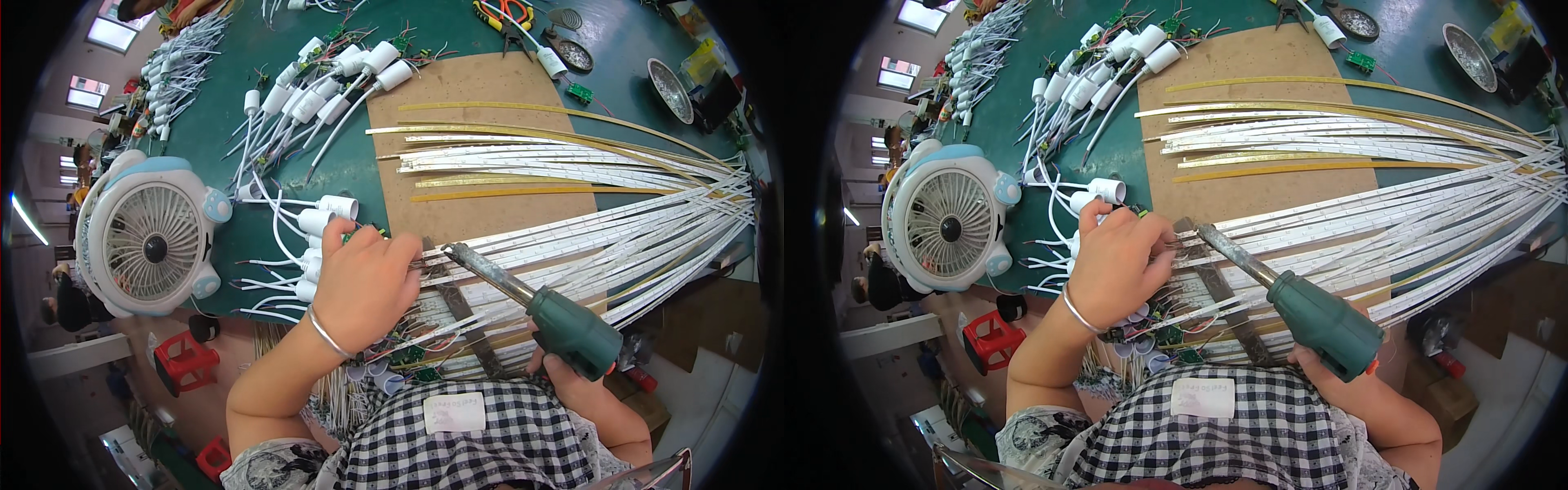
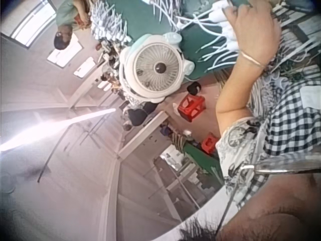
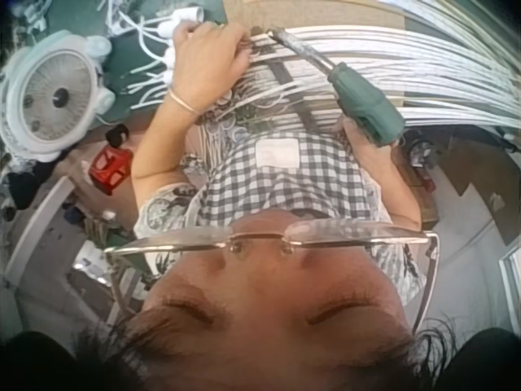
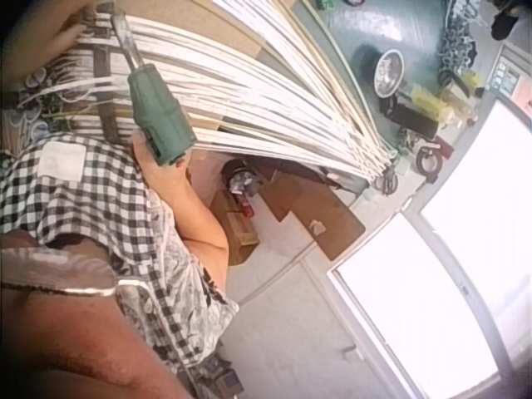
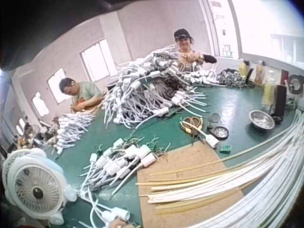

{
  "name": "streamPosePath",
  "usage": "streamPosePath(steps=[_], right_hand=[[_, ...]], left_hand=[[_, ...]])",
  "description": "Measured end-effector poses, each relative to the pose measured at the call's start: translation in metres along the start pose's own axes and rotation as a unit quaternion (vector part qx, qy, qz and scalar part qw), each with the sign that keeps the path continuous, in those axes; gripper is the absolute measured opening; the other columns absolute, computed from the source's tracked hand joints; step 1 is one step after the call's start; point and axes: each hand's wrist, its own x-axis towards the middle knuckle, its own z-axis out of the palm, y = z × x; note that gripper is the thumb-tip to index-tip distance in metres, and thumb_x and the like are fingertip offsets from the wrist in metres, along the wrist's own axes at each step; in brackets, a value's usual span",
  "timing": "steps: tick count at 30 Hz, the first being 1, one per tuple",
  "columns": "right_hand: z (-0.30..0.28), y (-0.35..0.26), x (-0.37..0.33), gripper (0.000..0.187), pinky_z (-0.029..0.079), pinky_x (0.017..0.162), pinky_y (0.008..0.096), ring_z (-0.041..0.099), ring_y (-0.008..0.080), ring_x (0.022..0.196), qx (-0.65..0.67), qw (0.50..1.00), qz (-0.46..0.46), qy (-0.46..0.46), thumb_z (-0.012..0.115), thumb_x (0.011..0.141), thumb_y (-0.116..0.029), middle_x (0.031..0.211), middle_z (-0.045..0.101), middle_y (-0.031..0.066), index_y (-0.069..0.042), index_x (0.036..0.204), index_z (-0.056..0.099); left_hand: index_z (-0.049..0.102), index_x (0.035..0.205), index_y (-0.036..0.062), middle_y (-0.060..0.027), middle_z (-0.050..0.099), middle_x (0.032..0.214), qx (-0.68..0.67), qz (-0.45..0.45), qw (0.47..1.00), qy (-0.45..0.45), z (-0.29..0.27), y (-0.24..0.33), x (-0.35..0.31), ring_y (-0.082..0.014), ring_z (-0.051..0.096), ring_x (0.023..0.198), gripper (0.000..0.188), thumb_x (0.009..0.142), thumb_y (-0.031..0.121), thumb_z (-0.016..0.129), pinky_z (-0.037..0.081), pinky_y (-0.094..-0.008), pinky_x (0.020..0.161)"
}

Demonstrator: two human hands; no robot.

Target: The recorder uses a soldering tool or heat-bonding gun to attach electrical components and wires to LED strip housing units at a factory workstation.

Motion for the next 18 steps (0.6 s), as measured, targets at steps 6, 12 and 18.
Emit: streamPosePath(steps=[6,12,18], right_hand=[[0.003,-0.002,0.002,0.045,0.051,0.061,0.029,0.061,0.0183,0.066,0.036,0.999,0.002,0.019,0.058,0.091,-0.021,0.118,0.057,0.0118,0.002,0.127,0.045],[0.004,-0.001,0.001,0.044,0.051,0.061,0.0287,0.061,0.0183,0.066,0.049,0.998,0.0,0.03,0.059,0.091,-0.021,0.118,0.057,0.012,0.002,0.126,0.045],[0.003,-0.004,0.002,0.044,0.051,0.061,0.0283,0.061,0.0183,0.065,0.036,0.999,0.004,0.021,0.057,0.09,-0.019,0.118,0.057,0.012,0.002,0.127,0.045]], left_hand=[[0.057,0.091,0.0147,0.0008,0.061,0.078,-0.028,0.02,0.997,-0.063,-0.008,-0.004,-0.005,-0.0198,0.053,0.088,0.023,0.073,0.016,0.072,0.026,-0.0452,0.093],[0.06,0.088,0.0156,0.0021,0.06,0.079,-0.024,0.057,0.997,-0.046,-0.005,-0.009,-0.004,-0.0186,0.053,0.087,0.017,0.074,0.017,0.072,0.028,-0.0438,0.091],[0.06,0.081,0.0131,0.0012,0.059,0.075,-0.048,0.055,0.997,0.018,0.004,-0.008,-0.004,-0.0194,0.056,0.078,0.012,0.073,0.011,0.069,0.031,-0.0397,0.085]])
